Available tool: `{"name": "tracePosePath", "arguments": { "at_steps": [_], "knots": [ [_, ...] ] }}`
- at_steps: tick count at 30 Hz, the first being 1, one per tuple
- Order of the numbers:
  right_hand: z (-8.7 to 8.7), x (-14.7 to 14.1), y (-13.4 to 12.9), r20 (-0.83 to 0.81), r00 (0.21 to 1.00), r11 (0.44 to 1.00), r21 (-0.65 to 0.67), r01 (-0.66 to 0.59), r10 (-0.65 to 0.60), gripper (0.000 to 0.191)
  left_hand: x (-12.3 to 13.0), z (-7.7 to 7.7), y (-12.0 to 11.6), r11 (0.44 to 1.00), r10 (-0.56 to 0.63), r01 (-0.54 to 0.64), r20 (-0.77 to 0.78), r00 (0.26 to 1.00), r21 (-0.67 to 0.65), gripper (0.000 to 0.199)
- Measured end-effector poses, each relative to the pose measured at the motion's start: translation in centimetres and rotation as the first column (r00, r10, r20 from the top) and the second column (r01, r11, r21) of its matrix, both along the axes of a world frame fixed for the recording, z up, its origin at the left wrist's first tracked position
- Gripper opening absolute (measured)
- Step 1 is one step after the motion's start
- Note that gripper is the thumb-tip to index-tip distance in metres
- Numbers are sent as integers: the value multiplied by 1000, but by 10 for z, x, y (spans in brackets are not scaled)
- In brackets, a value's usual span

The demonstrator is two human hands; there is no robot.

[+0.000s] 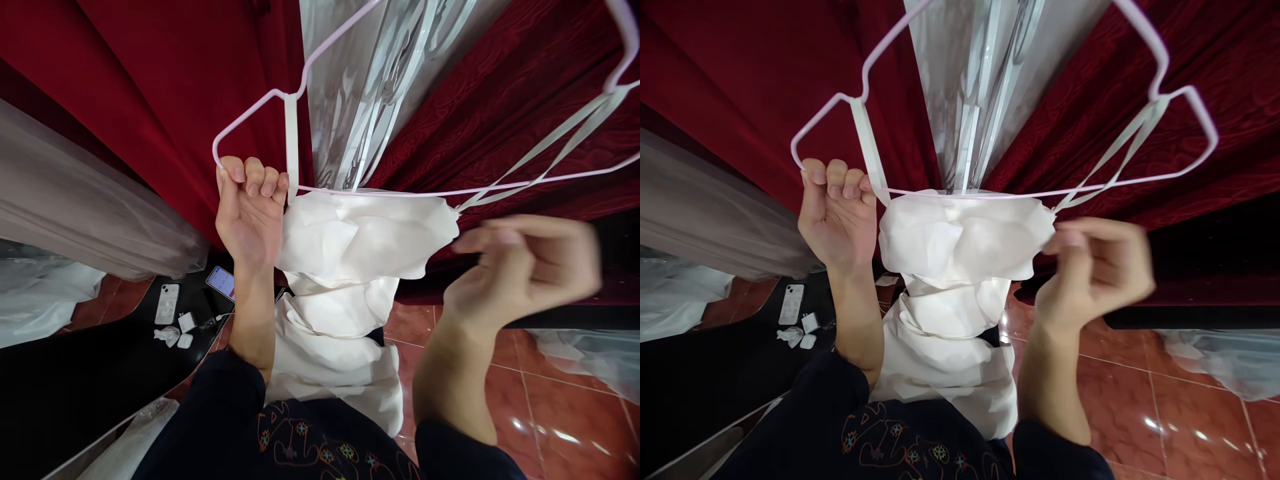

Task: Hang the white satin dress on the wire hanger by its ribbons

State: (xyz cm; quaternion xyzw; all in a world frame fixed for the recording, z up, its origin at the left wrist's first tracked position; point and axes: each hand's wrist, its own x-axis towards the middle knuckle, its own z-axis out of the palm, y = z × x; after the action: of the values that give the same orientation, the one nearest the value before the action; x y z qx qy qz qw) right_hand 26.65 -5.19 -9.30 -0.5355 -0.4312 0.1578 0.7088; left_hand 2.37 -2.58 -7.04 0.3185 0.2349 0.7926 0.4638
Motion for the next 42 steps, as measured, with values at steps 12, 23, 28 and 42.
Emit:
{"name": "tracePosePath", "arguments": {
  "at_steps": [12,23,28,42],
  "knots": [
    [19,-31,28,-661,572,873,400,-280,486,38,-1,-11,2,999,-22,21,-39,999,-26,31],
    [-2,-28,43,-555,651,854,379,-356,518,37,1,-11,-29,993,-24,-58,-655,756,-103,26],
    [-8,-30,44,-520,671,842,417,-341,529,32,-2,29,-45,990,22,-119,-768,640,-71,18],
    [-1,-37,43,-505,705,856,414,-309,499,39,-25,18,-26,886,395,-463,-528,752,4,21]
  ]
}}
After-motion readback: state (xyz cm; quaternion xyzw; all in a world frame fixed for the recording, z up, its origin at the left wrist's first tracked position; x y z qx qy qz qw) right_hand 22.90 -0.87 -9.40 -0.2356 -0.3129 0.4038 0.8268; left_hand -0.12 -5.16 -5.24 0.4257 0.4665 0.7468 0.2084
